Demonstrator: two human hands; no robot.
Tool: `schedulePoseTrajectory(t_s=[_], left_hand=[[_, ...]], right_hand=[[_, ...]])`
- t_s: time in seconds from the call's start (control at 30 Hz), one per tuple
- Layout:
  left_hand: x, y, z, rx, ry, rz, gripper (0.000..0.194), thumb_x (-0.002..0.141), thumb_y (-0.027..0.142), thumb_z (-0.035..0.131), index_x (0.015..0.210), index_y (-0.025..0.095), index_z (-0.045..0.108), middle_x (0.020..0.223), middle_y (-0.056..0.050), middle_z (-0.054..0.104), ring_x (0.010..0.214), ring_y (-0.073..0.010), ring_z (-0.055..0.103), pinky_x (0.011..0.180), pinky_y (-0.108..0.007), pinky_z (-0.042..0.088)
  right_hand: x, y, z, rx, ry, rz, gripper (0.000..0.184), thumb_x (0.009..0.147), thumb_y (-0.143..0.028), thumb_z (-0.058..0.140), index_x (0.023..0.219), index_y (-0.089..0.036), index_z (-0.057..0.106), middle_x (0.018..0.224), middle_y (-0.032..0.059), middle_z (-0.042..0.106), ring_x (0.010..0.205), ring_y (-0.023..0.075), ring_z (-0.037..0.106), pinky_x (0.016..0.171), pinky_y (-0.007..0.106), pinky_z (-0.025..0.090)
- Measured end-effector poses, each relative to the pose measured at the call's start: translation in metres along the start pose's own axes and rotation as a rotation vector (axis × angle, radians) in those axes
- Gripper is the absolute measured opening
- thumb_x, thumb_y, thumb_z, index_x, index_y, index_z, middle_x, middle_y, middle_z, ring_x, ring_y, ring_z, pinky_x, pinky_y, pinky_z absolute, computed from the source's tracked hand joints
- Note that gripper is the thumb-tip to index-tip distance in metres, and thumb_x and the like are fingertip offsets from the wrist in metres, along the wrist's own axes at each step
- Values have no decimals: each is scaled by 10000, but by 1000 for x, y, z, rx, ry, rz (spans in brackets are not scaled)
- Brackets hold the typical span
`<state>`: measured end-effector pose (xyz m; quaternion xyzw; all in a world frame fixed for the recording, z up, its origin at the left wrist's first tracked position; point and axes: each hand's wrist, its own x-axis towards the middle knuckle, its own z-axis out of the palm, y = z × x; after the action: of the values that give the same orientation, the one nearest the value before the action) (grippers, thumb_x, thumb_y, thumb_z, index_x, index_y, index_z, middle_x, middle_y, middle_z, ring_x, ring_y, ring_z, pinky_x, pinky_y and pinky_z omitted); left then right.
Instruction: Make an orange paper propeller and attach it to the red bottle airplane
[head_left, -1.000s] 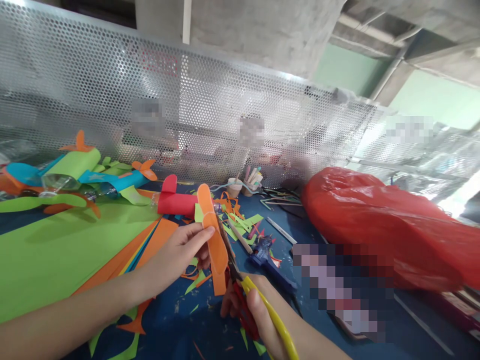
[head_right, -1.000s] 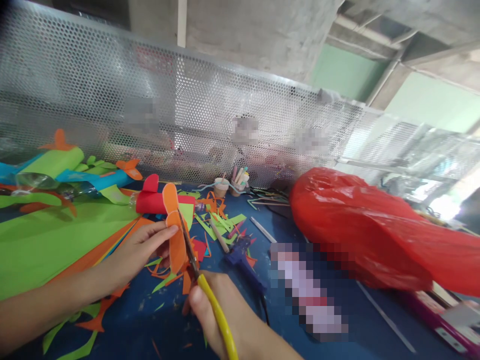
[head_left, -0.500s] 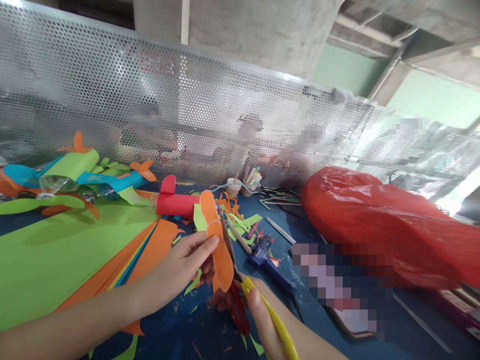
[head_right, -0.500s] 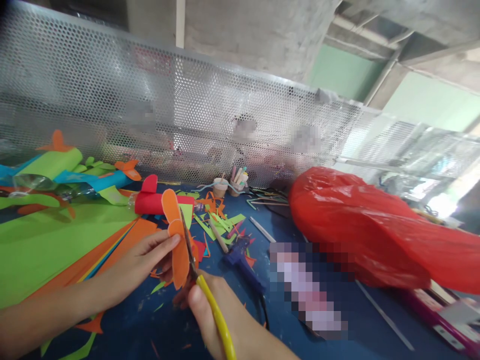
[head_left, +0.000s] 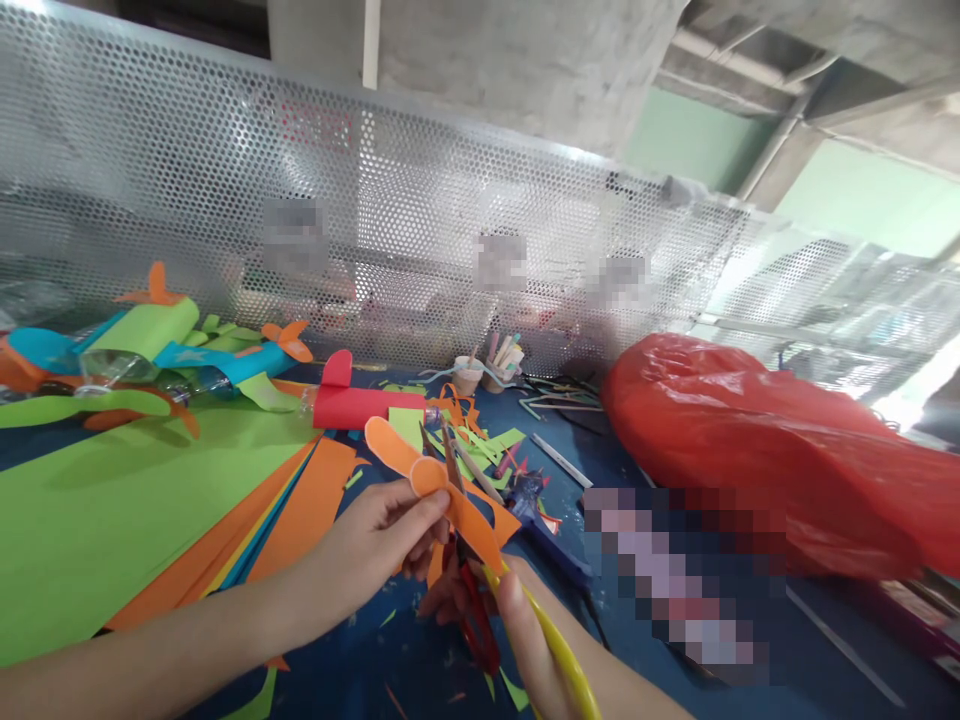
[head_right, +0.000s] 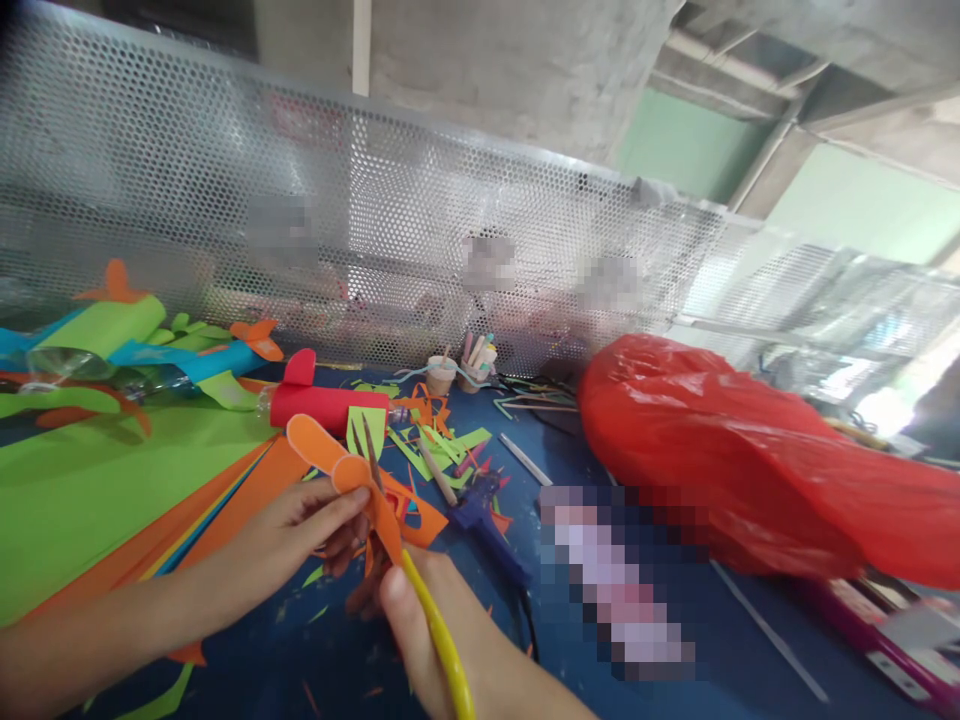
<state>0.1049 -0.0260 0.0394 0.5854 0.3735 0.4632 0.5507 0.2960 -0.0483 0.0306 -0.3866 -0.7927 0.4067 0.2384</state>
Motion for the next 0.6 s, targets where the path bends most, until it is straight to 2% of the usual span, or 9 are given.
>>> schedulePoseTrajectory(t_s=[0.2,0.33,0.47,0.6], left_hand=[[1,1,2,18,-1,6,420,855,560,516,637,201,514,540,54,481,473,-108,477,488,-235,390],[-1,2,2,37,-1,19,420,881,548,491,646,201,518,553,51,486,497,-114,479,507,-240,394],[-2,1,2,47,-5,21,418,902,536,472,657,202,523,558,48,493,506,-117,480,519,-244,397],[-2,-1,1,50,-4,17,423,894,553,480,665,202,535,557,47,496,505,-122,481,515,-248,398]], right_hand=[[3,-4,1,66,61,20,746,951,-624,48,1057,-154,618,877,110,640,827,242,616,841,389,521],[3,-7,2,98,54,25,742,938,-644,40,1026,-171,605,777,76,601,676,210,591,696,356,541],[2,-9,1,114,42,18,695,916,-683,101,927,-200,601,699,50,553,558,187,521,591,339,514],[2,-8,0,120,56,12,675,893,-718,140,946,-209,581,735,42,530,561,180,491,632,348,517]])
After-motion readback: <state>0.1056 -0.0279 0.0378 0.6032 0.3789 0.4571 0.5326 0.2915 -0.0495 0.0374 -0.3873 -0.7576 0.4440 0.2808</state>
